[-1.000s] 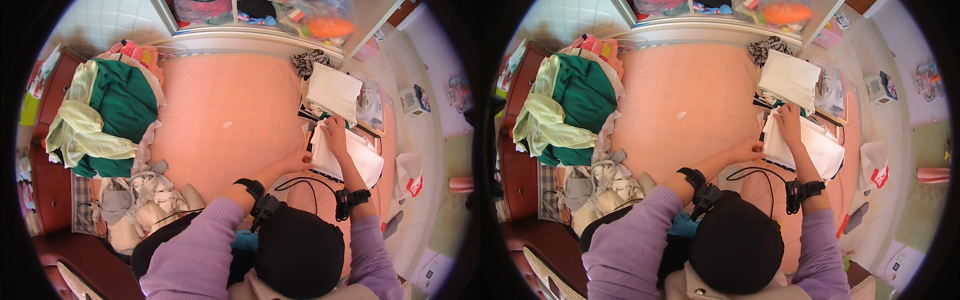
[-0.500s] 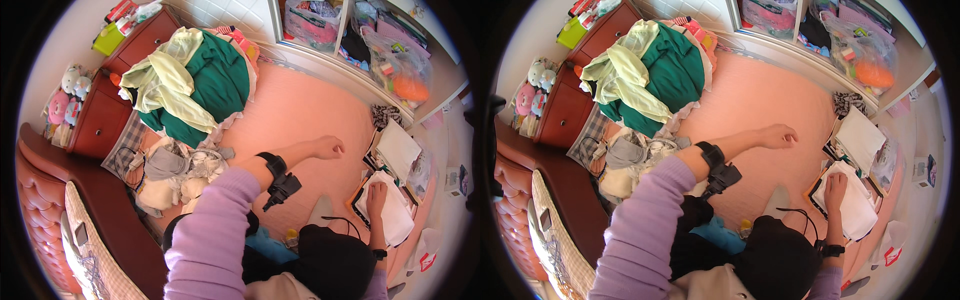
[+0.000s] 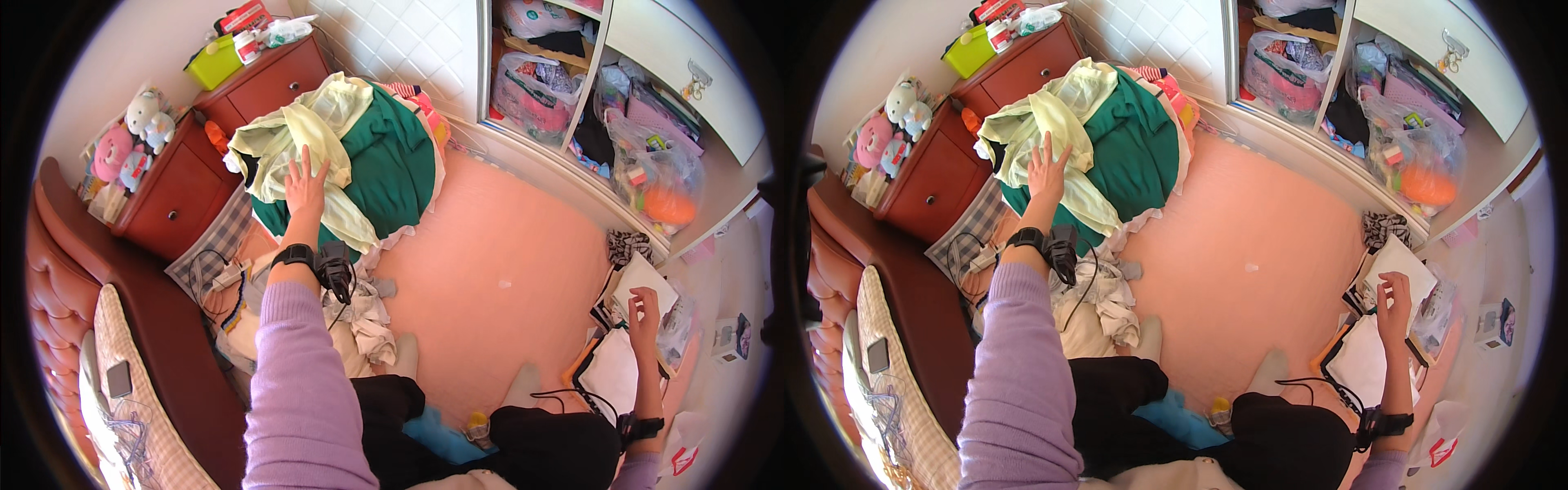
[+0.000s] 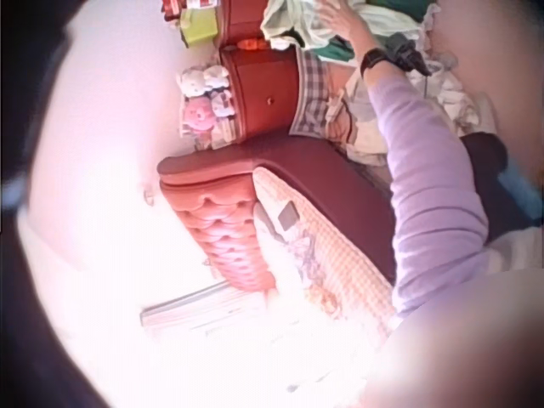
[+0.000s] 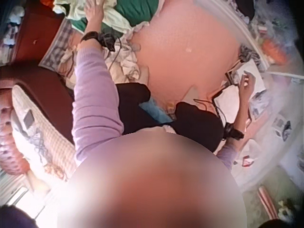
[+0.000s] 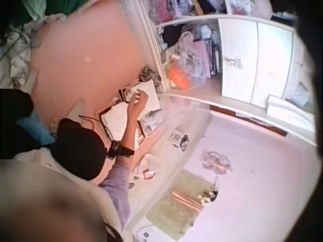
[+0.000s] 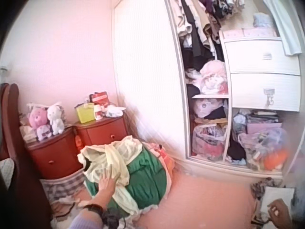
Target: The person folds several shirts one by one on a pink mat, smoothing each garment and stacking the folded items to the right. The shirts include a white long-sleeve, a white short-sleeve with a graphic, a gray and black raglan, and a cream short-sleeve.
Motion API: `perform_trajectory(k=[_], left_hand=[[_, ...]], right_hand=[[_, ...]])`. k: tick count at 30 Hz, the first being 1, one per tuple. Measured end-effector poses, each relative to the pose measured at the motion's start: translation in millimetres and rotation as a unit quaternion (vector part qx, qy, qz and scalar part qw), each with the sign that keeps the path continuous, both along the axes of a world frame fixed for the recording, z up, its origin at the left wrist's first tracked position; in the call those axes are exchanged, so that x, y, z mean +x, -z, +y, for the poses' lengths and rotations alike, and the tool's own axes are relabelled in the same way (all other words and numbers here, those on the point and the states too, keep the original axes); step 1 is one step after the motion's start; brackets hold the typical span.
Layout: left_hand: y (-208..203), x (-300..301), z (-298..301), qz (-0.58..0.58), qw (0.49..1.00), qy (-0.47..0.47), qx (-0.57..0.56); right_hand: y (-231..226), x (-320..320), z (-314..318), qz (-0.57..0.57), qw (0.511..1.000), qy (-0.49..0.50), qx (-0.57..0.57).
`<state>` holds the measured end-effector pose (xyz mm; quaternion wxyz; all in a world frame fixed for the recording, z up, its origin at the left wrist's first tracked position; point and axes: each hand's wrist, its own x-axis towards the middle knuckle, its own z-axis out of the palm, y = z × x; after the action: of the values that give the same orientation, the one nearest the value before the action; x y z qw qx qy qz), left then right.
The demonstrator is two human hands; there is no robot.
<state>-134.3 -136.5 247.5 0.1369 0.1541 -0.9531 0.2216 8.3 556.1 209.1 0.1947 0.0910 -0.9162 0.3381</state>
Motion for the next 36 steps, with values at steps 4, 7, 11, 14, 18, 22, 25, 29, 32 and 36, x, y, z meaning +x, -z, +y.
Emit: perform_trajectory(k=[4, 7, 11, 14, 18, 22, 25, 29, 32, 36], left_hand=[[1, -12, -5, 0.024, 0.998, 0.060, -0.019], [-2, -28, 6, 0.032, 0.995, 0.094, 0.001], [-6, -36, 45, 0.089, 0.937, 0.270, 0.201], [-17, -34, 78, 0.064, 0.855, 0.420, 0.299], [-38, -22, 73, 0.120, 0.851, 0.447, 0.247], [-49, -13, 18, 0.261, 0.952, 0.145, 0.064], [-39, 2, -32, 0.087, 0.985, -0.004, 0.149], [-10, 24, -65, 0.092, 0.988, 0.026, 0.122], [-28, 19, -70, 0.216, 0.950, 0.081, 0.211], [-77, -4, -11, 0.340, 0.838, 0.202, 0.375]], right_hand=[[-52, -40, -35, 0.040, 0.997, -0.052, 0.034], [-90, -67, -61, 0.059, 0.991, -0.105, 0.065], [-137, -99, -104, 0.066, 0.982, -0.157, 0.081], [-166, -118, -139, 0.088, 0.970, -0.198, 0.112], [-189, -124, -174, 0.107, 0.949, -0.252, 0.155], [-190, -115, -194, 0.145, 0.932, -0.281, 0.179], [-176, -105, -199, 0.138, 0.926, -0.307, 0.168], [-157, -98, -196, 0.087, 0.929, -0.326, 0.153], [-148, -98, -194, 0.064, 0.931, -0.327, 0.150], [-143, -99, -206, 0.065, 0.930, -0.335, 0.140]])
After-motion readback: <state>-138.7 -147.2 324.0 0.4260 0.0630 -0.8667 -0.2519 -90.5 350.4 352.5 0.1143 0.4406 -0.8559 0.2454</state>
